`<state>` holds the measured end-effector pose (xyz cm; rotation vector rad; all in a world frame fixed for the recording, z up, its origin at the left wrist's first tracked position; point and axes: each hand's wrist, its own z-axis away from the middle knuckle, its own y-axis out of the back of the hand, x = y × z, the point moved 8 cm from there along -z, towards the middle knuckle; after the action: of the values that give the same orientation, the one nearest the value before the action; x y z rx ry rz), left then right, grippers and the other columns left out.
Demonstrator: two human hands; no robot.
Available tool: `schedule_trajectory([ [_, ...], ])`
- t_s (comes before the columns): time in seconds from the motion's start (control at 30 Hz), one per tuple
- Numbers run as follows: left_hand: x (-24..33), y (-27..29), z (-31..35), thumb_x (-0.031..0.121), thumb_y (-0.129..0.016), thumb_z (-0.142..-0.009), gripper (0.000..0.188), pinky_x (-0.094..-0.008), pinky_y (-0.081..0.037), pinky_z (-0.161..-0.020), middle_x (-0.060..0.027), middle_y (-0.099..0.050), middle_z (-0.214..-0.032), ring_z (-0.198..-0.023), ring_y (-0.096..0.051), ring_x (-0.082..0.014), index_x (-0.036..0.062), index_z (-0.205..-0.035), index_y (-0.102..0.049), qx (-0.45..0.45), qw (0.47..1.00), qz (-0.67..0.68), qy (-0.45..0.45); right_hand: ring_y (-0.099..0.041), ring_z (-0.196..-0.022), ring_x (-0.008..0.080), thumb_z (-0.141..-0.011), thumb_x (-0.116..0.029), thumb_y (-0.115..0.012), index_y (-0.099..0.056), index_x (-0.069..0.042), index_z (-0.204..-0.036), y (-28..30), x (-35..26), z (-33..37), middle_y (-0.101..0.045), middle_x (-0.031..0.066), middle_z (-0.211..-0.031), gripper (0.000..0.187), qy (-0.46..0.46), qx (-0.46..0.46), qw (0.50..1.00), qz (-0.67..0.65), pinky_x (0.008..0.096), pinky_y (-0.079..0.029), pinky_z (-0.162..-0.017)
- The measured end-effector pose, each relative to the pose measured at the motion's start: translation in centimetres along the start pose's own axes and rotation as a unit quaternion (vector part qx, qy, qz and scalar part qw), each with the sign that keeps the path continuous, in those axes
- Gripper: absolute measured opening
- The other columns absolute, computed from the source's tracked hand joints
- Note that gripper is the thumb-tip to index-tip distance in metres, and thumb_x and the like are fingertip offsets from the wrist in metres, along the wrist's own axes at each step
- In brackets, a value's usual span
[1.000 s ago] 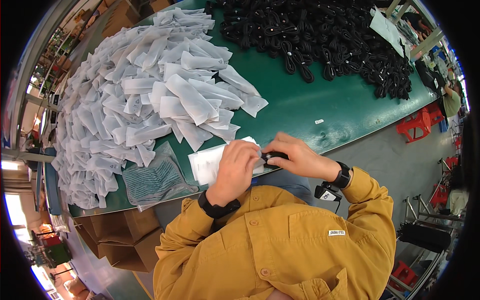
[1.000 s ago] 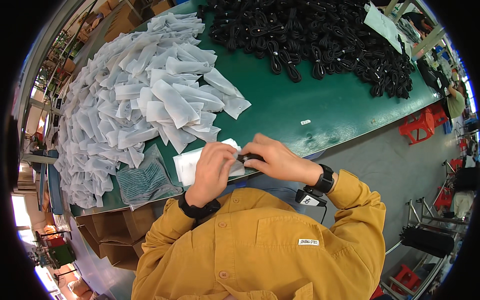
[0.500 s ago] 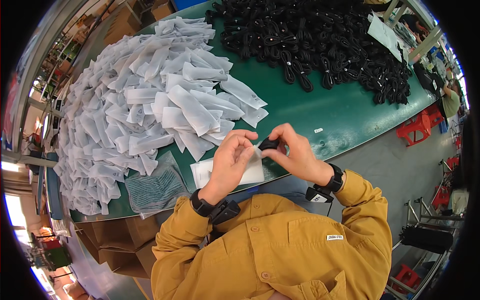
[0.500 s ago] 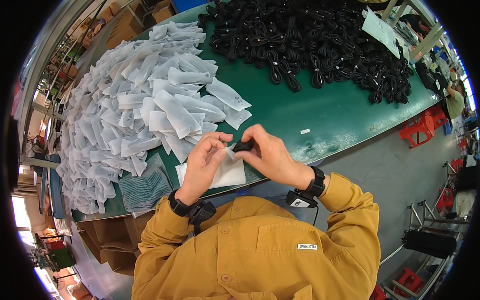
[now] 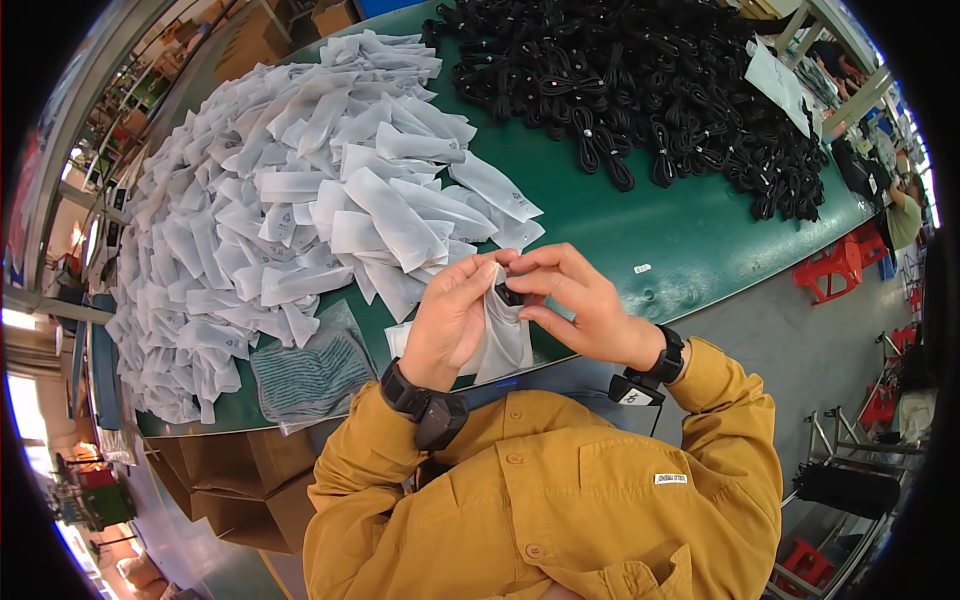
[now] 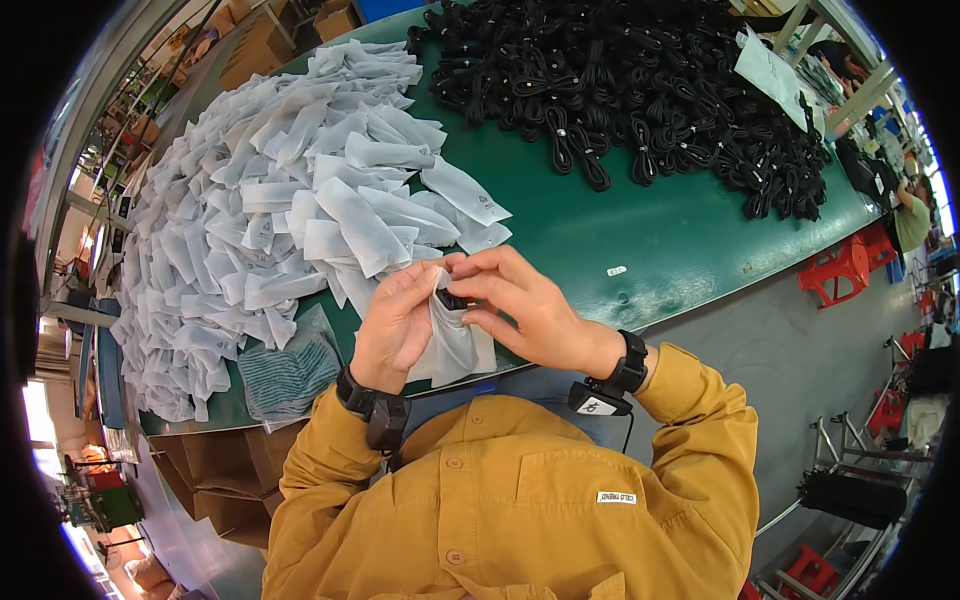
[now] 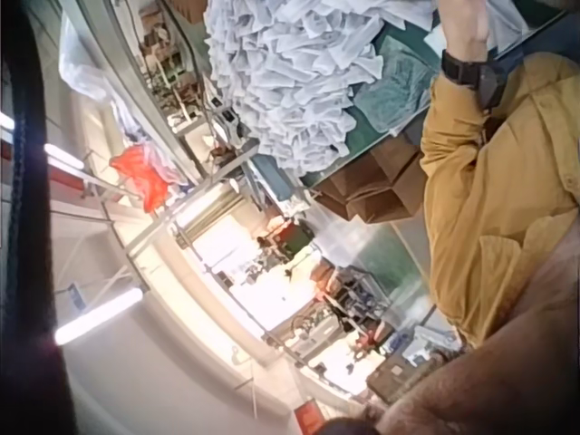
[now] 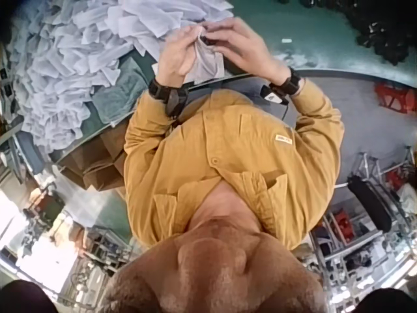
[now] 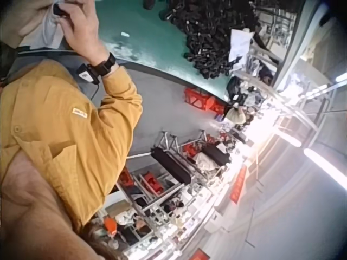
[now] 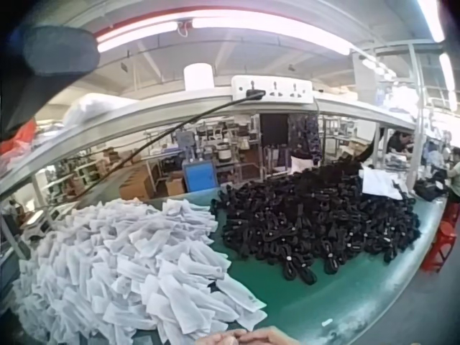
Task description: Packaging black industrial components into white protective sleeves at a workbench.
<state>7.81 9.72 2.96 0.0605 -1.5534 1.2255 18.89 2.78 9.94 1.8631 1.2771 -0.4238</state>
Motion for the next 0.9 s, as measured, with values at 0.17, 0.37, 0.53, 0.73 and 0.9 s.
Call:
schedule_trajectory([
  [0.17, 0.0, -0.4, 0.1, 0.016, -0.053, -0.101, 0.029, -0.0302, -0.049, -0.090, -0.0107, -0.063, -0.114, -0.101, -0.060, -0.0158, -0.0061, -0.120, -0.057, 0.007, 1.000, -0.007, 0.003, -0.062, -0.085, 0.0227, -0.078, 0.002, -0.076, -0.066, -0.001, -0.104, -0.6, -1.0, 0.1, -0.060, 0.0116, -0.109, 0.028, 0.082, -0.016, 0.990, 0.113, 0.0325, -0.055, -0.069],
  [0.37, 0.3, -0.3, -0.6, 0.017, -0.052, -0.102, 0.027, -0.0336, -0.049, -0.091, -0.0108, -0.063, -0.113, -0.101, -0.061, -0.0170, -0.0053, -0.117, -0.057, -0.011, 0.998, -0.063, -0.017, -0.063, -0.089, 0.0196, -0.086, -0.002, -0.069, -0.066, -0.002, -0.102, -0.1, 0.3, -0.1, -0.061, 0.0108, -0.108, 0.016, 0.060, -0.042, 0.996, 0.051, 0.0298, -0.053, -0.071],
  [0.53, 3.3, 2.5, -0.8, 0.017, -0.052, -0.102, 0.024, -0.0364, -0.051, -0.091, -0.0111, -0.065, -0.108, -0.100, -0.062, -0.0189, -0.0042, -0.111, -0.057, 0.027, 0.998, -0.025, -0.042, -0.063, -0.086, 0.0137, -0.094, -0.010, -0.062, -0.065, -0.003, -0.103, 3.2, 6.9, -3.8, -0.064, 0.0078, -0.104, 0.013, -0.212, 0.107, 0.962, -0.135, 0.0261, -0.050, -0.072],
  [0.73, 4.9, 2.0, -2.1, 0.018, -0.053, -0.102, 0.022, -0.0371, -0.051, -0.089, -0.0110, -0.065, -0.104, -0.098, -0.063, -0.0201, -0.0034, -0.108, -0.056, -0.007, 0.999, -0.016, -0.046, -0.069, -0.076, 0.0259, -0.088, -0.030, -0.071, -0.070, 0.000, -0.091, 0.8, 18.0, -10.7, -0.071, 0.0157, -0.087, 0.030, -0.227, -0.064, 0.946, 0.222, 0.0343, -0.054, -0.070],
  [0.9, 3.5, 3.9, -3.2, 0.016, -0.052, -0.102, 0.022, -0.0378, -0.052, -0.090, -0.0123, -0.065, -0.105, -0.098, -0.064, -0.0222, -0.0045, -0.109, -0.056, 0.018, 0.998, 0.002, -0.056, -0.068, -0.072, 0.0305, -0.087, -0.030, -0.069, -0.071, -0.002, -0.088, -3.9, 24.0, -11.1, -0.071, 0.0160, -0.084, 0.028, -0.230, -0.112, 0.939, 0.232, 0.0378, -0.054, -0.066],
])
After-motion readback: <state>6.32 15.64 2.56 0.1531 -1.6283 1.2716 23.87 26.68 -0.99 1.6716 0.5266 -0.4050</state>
